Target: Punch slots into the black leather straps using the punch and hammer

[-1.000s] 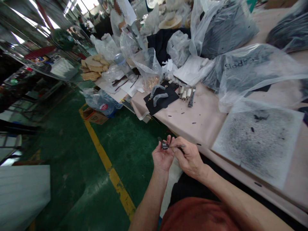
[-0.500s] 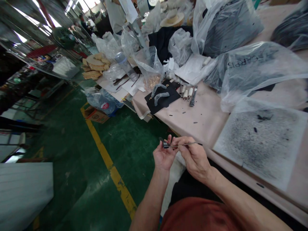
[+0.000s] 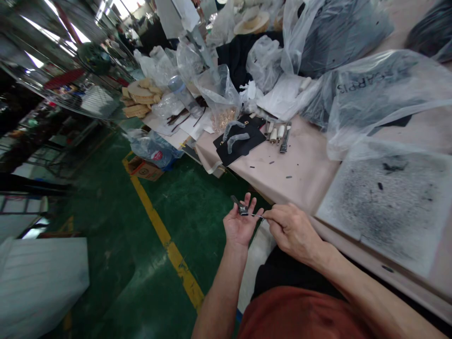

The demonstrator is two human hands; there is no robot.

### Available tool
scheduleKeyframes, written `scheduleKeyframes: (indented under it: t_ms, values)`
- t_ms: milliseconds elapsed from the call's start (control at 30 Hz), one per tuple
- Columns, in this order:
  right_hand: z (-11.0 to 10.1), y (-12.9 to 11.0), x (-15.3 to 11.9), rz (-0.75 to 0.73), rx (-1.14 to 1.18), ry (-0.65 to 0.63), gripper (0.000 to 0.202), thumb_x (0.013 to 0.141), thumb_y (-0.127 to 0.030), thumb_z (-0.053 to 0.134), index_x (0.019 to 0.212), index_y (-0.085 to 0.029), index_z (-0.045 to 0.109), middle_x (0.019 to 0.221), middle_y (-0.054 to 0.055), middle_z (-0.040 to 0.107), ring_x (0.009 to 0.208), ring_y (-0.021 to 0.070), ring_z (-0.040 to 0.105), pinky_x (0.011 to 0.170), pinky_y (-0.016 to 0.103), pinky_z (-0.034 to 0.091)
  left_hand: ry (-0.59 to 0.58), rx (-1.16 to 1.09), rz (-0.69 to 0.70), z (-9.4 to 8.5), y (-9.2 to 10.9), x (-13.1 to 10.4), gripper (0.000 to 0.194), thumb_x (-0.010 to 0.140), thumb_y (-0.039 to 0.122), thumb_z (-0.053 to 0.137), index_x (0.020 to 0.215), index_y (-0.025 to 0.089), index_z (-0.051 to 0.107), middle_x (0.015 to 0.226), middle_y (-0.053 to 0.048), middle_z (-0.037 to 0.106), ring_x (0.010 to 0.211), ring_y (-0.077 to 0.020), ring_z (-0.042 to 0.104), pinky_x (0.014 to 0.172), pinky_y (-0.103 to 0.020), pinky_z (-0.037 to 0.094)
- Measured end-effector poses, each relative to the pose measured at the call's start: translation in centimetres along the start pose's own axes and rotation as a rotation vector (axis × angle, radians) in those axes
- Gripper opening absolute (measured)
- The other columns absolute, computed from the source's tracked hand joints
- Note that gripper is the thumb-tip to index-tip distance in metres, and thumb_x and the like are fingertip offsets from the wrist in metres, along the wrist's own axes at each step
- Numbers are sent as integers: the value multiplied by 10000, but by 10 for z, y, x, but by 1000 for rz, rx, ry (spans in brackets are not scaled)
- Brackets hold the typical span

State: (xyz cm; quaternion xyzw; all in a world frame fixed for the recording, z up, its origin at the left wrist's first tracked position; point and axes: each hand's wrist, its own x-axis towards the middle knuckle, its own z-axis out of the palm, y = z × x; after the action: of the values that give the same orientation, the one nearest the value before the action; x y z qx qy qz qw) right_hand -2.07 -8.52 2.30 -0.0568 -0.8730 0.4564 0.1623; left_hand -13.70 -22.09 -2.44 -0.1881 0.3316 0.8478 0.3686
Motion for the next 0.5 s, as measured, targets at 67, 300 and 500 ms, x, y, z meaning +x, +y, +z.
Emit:
scheduleKeyframes:
  t_ms: [67, 300, 500]
  values:
    - [-2, -1, 1, -33, 1, -20, 267, 839, -83, 428, 890, -163, 678, 712, 27, 593, 680, 146, 512, 699, 310, 315, -1, 5, 9, 0, -1, 0, 194, 854, 258, 581, 734, 172, 708, 1140, -94, 699, 1228, -296, 559, 1086, -552, 372]
    - [-2, -4, 5, -55, -32, -47, 245, 833, -83, 424, 802, -155, 655, 683, 25, 573, 650, 140, 491, 681, 309, 289, -11, 6, -28, -3, -2, -1, 200, 864, 245, 559, 758, 165, 710, 1148, -91, 696, 1240, -287, 552, 1069, -503, 405]
    - [-4, -2, 7, -71, -49, -108, 247, 826, -71, 412, 799, -158, 641, 697, 24, 587, 664, 138, 507, 700, 306, 301, -3, 2, -31, -6, -2, 0, 189, 867, 243, 562, 775, 156, 703, 1174, -101, 683, 1244, -284, 547, 1067, -502, 405]
